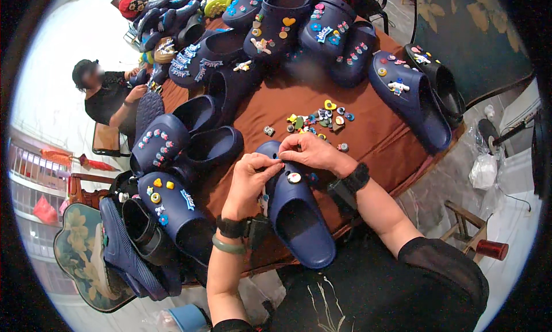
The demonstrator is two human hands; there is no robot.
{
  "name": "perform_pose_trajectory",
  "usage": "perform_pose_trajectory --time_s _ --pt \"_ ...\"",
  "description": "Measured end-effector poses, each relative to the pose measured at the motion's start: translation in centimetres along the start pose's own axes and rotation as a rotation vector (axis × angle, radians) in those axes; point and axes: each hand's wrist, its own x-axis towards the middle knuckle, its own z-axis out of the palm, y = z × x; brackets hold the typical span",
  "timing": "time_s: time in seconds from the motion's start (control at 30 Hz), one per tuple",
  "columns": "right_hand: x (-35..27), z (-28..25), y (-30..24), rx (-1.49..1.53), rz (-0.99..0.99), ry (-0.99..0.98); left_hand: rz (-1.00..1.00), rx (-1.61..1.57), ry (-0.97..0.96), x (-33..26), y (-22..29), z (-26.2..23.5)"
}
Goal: Attaching decorative plastic charms into the holes of blue clog-style shoes.
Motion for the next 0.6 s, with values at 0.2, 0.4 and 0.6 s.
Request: perform_pose_trajectory --time_s 0.2,0.4,0.6 --pt "0.0 -0.3 -0.1 -0.028 0.03 0.005 -0.553 -0.514 -0.139 1.8 1.0 -0.4" --pt "-0.2 -0.4 0.3 -0.005 -0.033 -0.016 -0.524 -0.321 -0.275 3.7 1.0 -1.4" --pt "-0.3 -0.9 -0.4 -0.14 -0.074 -0.064 -0.421 -0.318 -0.316 4.5 -1.6 -0.7"
